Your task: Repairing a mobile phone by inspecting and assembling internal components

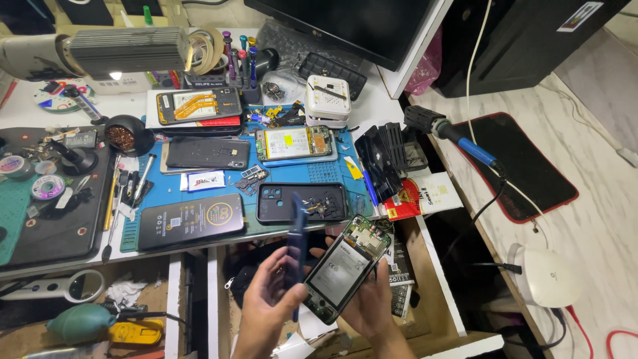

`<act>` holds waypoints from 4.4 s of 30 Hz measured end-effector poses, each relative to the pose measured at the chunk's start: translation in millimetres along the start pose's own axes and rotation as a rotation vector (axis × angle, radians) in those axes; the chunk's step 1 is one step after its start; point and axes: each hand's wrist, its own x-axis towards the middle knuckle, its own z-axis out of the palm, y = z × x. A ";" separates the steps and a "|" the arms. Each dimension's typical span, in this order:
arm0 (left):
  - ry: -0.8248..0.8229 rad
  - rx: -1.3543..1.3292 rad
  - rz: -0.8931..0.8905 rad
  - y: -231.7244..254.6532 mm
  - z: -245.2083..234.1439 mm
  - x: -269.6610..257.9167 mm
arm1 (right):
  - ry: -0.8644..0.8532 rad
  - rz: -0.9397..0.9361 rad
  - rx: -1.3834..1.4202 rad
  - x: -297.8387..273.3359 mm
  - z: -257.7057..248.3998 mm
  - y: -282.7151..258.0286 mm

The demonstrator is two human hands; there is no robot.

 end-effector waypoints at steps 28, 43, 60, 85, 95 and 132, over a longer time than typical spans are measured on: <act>0.111 1.262 0.551 -57.8 34.5 4.0 | -0.116 -0.102 0.045 0.4 -1.2 6.6; 0.217 1.268 0.684 -69.7 36.7 -0.2 | -0.070 -0.049 -0.051 -2.5 -3.7 3.3; 0.235 1.346 0.731 -69.8 36.9 -0.1 | 0.033 -0.023 -0.115 -0.5 5.0 -1.9; -0.574 1.400 0.245 -73.7 -149.2 -41.5 | 0.495 -0.225 -0.069 2.9 -7.9 -36.0; -0.741 1.746 -0.163 -48.9 -87.4 -5.1 | 0.844 -0.114 -0.200 -2.9 -7.0 -38.7; -0.299 1.969 -0.146 -15.6 -90.1 68.6 | 0.556 -0.237 -0.125 -26.5 -33.0 -32.2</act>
